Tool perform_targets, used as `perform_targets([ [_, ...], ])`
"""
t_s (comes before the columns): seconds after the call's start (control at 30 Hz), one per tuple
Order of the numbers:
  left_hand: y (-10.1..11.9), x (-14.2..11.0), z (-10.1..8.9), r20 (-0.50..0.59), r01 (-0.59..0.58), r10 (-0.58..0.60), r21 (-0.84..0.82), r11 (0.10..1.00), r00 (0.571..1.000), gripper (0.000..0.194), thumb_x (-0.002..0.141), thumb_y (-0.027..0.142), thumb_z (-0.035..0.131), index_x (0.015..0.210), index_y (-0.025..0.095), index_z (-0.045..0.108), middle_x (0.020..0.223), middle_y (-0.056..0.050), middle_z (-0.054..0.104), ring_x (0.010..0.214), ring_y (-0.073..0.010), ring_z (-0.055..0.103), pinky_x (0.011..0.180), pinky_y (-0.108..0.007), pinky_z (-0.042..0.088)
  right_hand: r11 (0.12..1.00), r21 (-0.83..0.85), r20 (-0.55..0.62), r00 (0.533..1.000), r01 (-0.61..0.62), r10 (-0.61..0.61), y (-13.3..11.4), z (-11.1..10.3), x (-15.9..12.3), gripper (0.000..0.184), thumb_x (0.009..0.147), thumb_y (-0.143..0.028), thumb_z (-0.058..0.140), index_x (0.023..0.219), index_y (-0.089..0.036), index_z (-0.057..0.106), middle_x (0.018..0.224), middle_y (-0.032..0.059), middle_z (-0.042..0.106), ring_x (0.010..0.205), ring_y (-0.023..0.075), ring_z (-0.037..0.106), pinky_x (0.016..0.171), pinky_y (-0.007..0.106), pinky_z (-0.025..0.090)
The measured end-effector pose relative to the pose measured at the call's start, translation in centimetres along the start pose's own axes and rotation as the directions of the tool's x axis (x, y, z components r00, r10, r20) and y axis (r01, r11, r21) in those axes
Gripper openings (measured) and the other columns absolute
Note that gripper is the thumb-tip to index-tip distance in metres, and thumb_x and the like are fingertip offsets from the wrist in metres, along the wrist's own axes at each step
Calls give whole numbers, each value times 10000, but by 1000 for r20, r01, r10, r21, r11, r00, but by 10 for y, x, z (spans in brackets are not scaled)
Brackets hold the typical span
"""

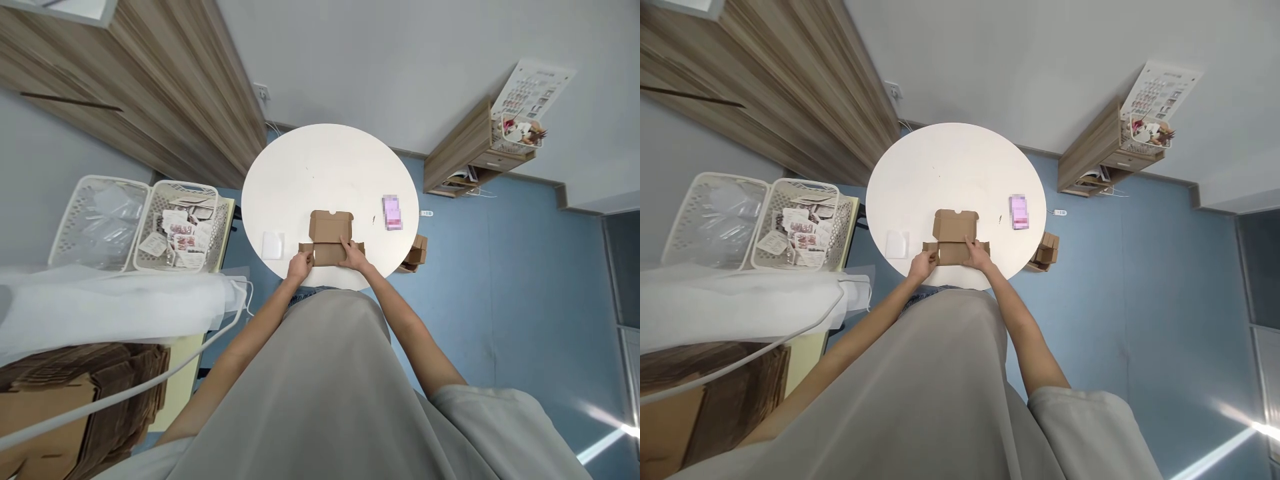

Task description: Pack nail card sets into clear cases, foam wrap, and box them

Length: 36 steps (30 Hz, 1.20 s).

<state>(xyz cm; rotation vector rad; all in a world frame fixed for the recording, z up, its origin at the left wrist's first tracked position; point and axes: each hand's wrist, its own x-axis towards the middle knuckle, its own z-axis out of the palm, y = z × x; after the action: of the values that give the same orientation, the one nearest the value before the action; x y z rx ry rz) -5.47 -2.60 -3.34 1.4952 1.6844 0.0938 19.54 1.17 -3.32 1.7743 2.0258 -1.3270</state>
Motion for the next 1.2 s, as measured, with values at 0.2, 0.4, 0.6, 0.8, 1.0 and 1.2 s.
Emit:
perform_targets([
  [0.2,5,-11,-1,-178,1,-4,-12,1000,984,374,991,124,609,1352,177,689,1288,-134,692,1168,-266,688,1042,-351,544,1000,-15,-21,1000,-7,7,-3,-1,0,1215,847,-440,903,1795,-277,160,1717,219,310,1472,389,542,1119,434,532],
  [0.4,-3,-19,-1,-354,267,-265,-44,963,897,218,1027,252,672,1222,158,699,1363,-194,641,1196,-336,690,1004,-437,585,1000,6,-9,1000,-8,8,-1,-1,0,1198,863,-461,898,1793,-284,164,1737,230,280,1452,387,571,1128,442,531],
  [0.6,7,-23,1,-262,227,-216,10,974,941,166,1030,289,630,1130,203,730,1230,-128,766,1129,-289,747,988,-379,562,1000,27,-12,1000,-1,2,0,-1,0,1228,851,-478,914,1797,-298,151,1754,224,263,1505,401,524,1144,447,525],
  [0.8,21,-17,13,-177,123,-129,-44,991,976,329,998,442,732,1219,200,705,1243,-111,811,1073,-268,773,990,-359,547,999,36,2,1000,5,-5,0,0,2,1357,765,-494,984,1797,-313,122,1767,231,234,1537,409,490,1161,457,510],
  [1.0,16,-5,13,-161,199,-199,-14,980,967,249,1009,267,659,1240,182,702,1214,-113,819,1176,-276,746,997,-351,537,998,56,22,1000,11,-12,3,6,4,1571,603,-520,1077,1799,-314,80,1807,273,104,1576,460,440,1210,501,468],
  [1.2,21,3,16,-150,290,-277,71,954,949,175,937,181,661,1097,194,729,1188,-137,804,1157,-299,742,936,-354,548,999,39,-5,1000,8,-8,7,7,9,1449,682,-484,1044,1795,-308,133,1800,263,146,1546,443,487,1201,496,486],
])
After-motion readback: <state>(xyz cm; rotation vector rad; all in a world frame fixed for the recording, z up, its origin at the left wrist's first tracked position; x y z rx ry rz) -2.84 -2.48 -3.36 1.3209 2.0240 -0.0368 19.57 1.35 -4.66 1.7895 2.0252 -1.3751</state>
